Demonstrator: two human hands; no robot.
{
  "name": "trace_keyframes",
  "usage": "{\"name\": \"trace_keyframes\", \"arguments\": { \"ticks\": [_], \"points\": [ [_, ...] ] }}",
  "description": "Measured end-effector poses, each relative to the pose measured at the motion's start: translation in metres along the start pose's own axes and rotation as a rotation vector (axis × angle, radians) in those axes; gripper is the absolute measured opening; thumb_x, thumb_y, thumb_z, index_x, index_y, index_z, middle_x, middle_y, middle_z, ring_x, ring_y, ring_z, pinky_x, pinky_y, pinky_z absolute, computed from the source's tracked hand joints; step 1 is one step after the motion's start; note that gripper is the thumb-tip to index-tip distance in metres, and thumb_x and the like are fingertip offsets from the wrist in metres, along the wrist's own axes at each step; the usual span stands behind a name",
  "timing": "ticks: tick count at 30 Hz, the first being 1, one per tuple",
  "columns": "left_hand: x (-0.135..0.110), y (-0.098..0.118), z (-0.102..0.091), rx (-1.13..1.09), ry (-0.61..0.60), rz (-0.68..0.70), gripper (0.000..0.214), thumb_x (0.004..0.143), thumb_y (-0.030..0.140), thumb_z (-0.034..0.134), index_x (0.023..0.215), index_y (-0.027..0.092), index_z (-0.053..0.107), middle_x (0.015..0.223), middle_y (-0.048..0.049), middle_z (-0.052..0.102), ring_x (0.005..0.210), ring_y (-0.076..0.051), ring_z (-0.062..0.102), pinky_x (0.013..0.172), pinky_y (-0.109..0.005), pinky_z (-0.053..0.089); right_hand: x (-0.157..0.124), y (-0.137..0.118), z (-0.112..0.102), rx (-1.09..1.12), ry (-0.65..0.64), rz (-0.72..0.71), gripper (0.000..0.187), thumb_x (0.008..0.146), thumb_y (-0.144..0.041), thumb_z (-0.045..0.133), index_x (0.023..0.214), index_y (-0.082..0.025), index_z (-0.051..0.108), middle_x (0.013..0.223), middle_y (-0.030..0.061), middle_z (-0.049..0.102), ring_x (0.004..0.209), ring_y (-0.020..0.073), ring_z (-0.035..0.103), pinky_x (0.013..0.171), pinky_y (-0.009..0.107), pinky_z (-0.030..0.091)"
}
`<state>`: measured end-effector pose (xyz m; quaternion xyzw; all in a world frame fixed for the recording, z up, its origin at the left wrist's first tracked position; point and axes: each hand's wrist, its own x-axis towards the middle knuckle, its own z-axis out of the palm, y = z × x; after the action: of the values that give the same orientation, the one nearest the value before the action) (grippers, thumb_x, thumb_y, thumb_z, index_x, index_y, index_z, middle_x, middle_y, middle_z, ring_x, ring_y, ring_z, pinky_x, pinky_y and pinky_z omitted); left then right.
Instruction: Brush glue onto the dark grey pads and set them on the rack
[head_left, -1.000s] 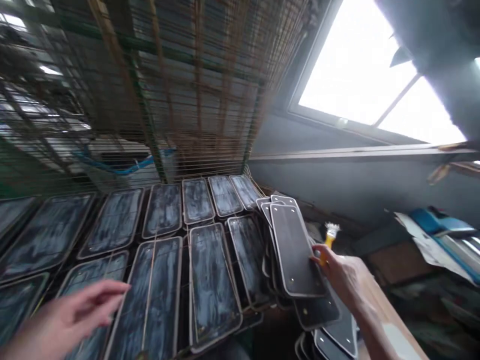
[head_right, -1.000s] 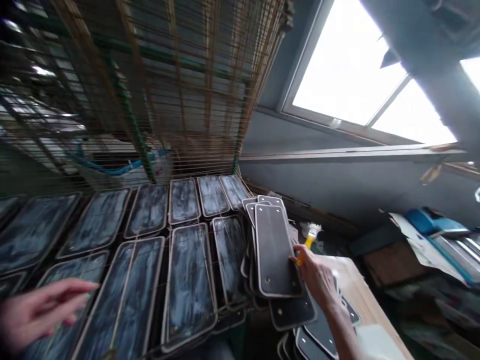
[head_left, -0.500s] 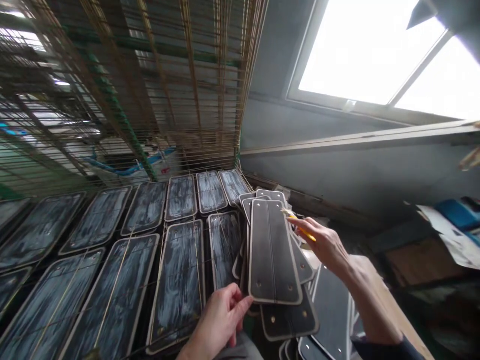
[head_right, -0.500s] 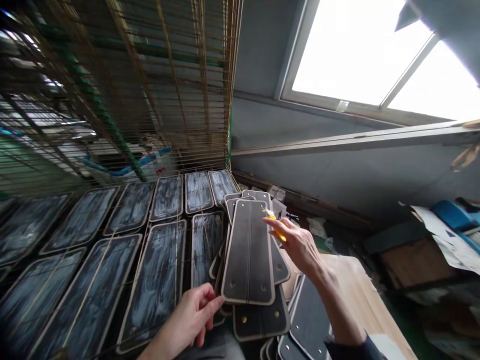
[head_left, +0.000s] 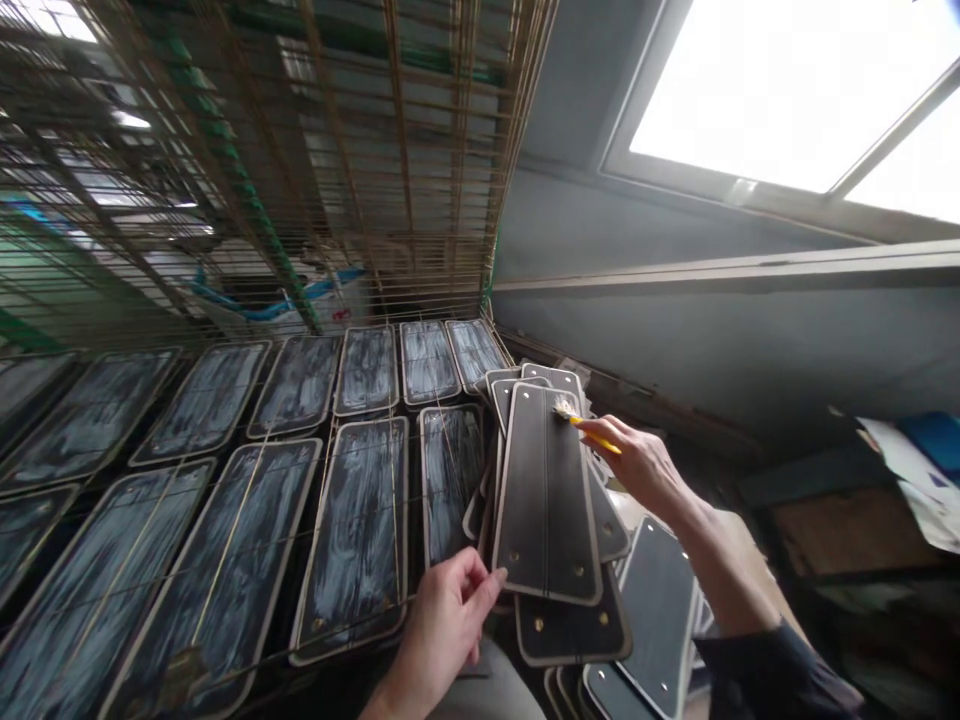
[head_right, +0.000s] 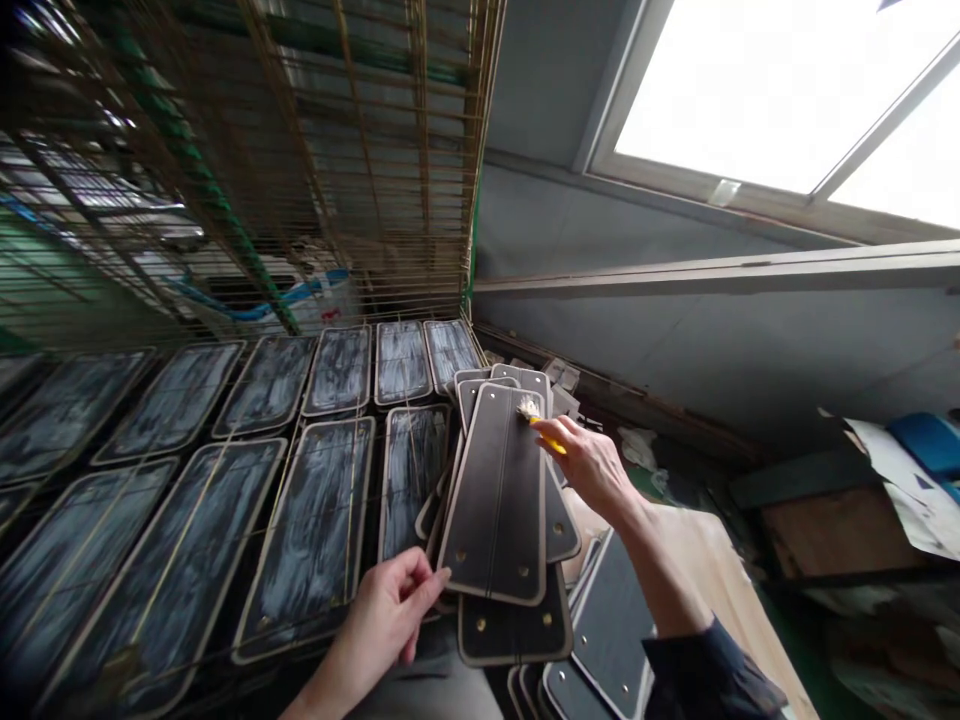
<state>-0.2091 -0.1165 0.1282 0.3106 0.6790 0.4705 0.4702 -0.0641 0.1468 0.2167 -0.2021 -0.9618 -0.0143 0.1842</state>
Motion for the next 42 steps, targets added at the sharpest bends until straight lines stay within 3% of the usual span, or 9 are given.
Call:
{"name": "trace_keyframes", "arguments": {
  "ticks": [4,7,10,13,17,25,34,38,42],
  "points": [
    [-0.001,-0.001,0.001,-0.002,0.011,-0.013,0.039,0.085,0.056,0.049,0.07,0.02,0.042,0.041,0.0063,0.047,0.029,-0.008,0.045,0.03,-0.014,0.024,-0.021,-0.02,-0.02,0.107,-0.053,0.022,0.029,0.102,-0.04,0.038,0.114,-0.023,0.058,0.095,0.0042,0.062,0.068,0.0159,0.06,0.057,0.024,0.041],
    [-0.003,-0.001,0.003,-0.027,0.047,-0.011,0.036,0.083,0.054,0.054,0.077,0.021,0.04,0.05,0.0056,0.054,0.031,-0.009,0.049,0.028,-0.014,0.026,-0.022,-0.024,-0.027,0.203,-0.008,0.057,0.028,0.102,-0.038,0.039,0.113,-0.022,0.059,0.095,0.0047,0.062,0.069,0.0155,0.059,0.059,0.024,0.043],
    [-0.004,-0.001,0.005,-0.097,0.001,-0.024,0.037,0.081,0.054,0.056,0.079,0.021,0.038,0.054,0.0047,0.057,0.032,-0.011,0.052,0.027,-0.014,0.028,-0.012,-0.016,-0.021,0.231,0.059,0.087,0.027,0.101,-0.037,0.042,0.115,-0.022,0.059,0.098,0.0056,0.062,0.073,0.0161,0.06,0.064,0.024,0.045],
    [-0.004,0.0,0.006,-0.232,-0.104,-0.069,0.038,0.083,0.054,0.055,0.075,0.02,0.039,0.054,0.0037,0.057,0.034,-0.01,0.054,0.028,-0.014,0.032,-0.004,-0.009,-0.01,0.181,0.049,0.072,0.027,0.101,-0.036,0.042,0.116,-0.022,0.059,0.101,0.0055,0.063,0.076,0.0168,0.062,0.065,0.025,0.045],
    [-0.006,0.001,0.006,-0.444,-0.152,-0.097,0.037,0.084,0.052,0.055,0.077,0.019,0.039,0.057,0.0019,0.061,0.036,-0.011,0.056,0.03,-0.014,0.036,-0.013,-0.018,-0.011,0.094,-0.017,0.044,0.029,0.102,-0.039,0.04,0.115,-0.021,0.059,0.097,0.0054,0.063,0.073,0.0174,0.061,0.059,0.025,0.043],
    [-0.014,0.002,0.007,-0.505,-0.154,-0.114,0.039,0.085,0.054,0.052,0.073,0.019,0.04,0.05,0.0027,0.058,0.032,-0.011,0.054,0.028,-0.014,0.032,-0.065,-0.068,-0.057,0.199,-0.235,0.078,0.025,0.102,-0.035,0.038,0.113,-0.022,0.057,0.096,0.0059,0.062,0.076,0.0179,0.06,0.064,0.027,0.044],
    [-0.016,0.006,0.011,-0.559,-0.11,-0.087,0.039,0.085,0.053,0.053,0.071,0.019,0.042,0.05,0.0034,0.056,0.033,-0.01,0.053,0.031,-0.016,0.036,-0.085,-0.103,-0.096,0.507,-0.471,0.137,0.018,0.101,-0.032,0.043,0.106,-0.023,0.058,0.088,0.0034,0.062,0.071,0.0157,0.059,0.064,0.026,0.045],
    [-0.018,0.004,0.009,-0.44,-0.087,-0.057,0.038,0.086,0.054,0.051,0.071,0.02,0.041,0.044,0.0049,0.053,0.03,-0.01,0.05,0.03,-0.015,0.033,-0.073,-0.088,-0.088,0.695,-0.47,0.137,0.019,0.1,-0.031,0.045,0.106,-0.021,0.06,0.086,0.0037,0.065,0.075,0.0159,0.063,0.068,0.024,0.049],
    [-0.017,0.004,0.007,-0.28,-0.064,-0.008,0.038,0.086,0.054,0.049,0.072,0.02,0.042,0.039,0.0064,0.048,0.029,-0.009,0.047,0.03,-0.014,0.029,-0.05,-0.054,-0.054,0.819,-0.35,0.174,0.027,0.1,-0.037,0.044,0.104,-0.018,0.062,0.086,0.0048,0.067,0.069,0.0172,0.066,0.063,0.024,0.054]
  ]
}}
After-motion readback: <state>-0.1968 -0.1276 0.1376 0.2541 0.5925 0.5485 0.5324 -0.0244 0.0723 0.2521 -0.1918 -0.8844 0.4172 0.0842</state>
